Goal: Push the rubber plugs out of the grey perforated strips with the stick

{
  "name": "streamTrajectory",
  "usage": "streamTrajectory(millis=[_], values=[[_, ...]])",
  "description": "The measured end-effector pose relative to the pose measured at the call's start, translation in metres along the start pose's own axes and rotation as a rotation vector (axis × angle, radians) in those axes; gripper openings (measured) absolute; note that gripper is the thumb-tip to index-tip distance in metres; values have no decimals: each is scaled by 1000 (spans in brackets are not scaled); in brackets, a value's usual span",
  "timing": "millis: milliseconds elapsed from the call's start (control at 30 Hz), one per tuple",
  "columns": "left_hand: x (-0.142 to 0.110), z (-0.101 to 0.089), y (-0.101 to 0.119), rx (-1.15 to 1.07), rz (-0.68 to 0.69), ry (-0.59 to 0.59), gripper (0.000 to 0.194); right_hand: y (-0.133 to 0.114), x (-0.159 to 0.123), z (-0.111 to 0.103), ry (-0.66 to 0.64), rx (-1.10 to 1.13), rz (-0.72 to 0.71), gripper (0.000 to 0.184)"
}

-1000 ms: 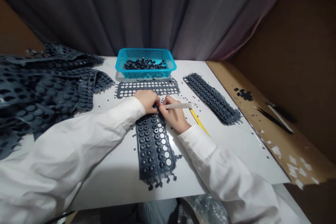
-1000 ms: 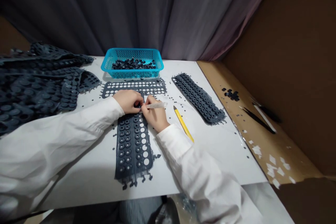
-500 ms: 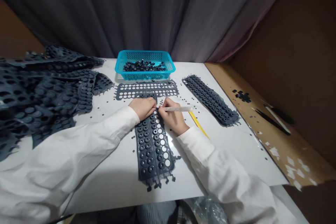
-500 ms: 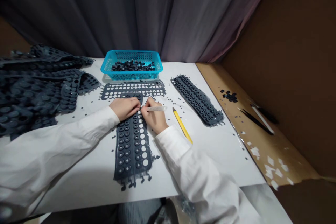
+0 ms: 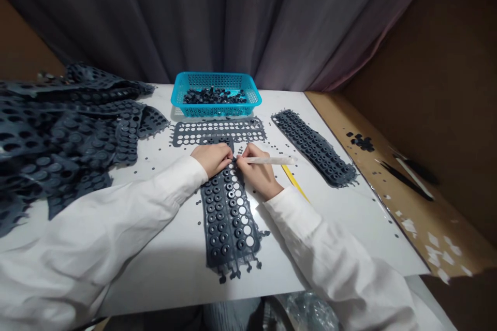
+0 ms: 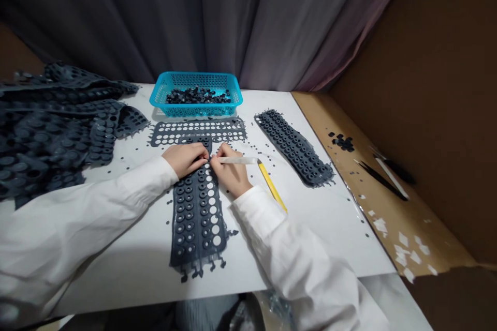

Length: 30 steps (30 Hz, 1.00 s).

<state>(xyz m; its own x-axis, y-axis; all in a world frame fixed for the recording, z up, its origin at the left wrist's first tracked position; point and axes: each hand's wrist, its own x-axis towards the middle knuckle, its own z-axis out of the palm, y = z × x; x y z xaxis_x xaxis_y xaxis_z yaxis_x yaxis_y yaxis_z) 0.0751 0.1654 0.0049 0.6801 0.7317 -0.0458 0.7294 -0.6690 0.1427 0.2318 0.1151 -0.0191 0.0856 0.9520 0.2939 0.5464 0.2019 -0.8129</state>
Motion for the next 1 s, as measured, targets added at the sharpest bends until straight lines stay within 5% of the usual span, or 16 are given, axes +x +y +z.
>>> streamTrajectory(millis=[1000], values=[[14,-17,0,-43,56,-55,22,1,0,2,-20,22,48,18]])
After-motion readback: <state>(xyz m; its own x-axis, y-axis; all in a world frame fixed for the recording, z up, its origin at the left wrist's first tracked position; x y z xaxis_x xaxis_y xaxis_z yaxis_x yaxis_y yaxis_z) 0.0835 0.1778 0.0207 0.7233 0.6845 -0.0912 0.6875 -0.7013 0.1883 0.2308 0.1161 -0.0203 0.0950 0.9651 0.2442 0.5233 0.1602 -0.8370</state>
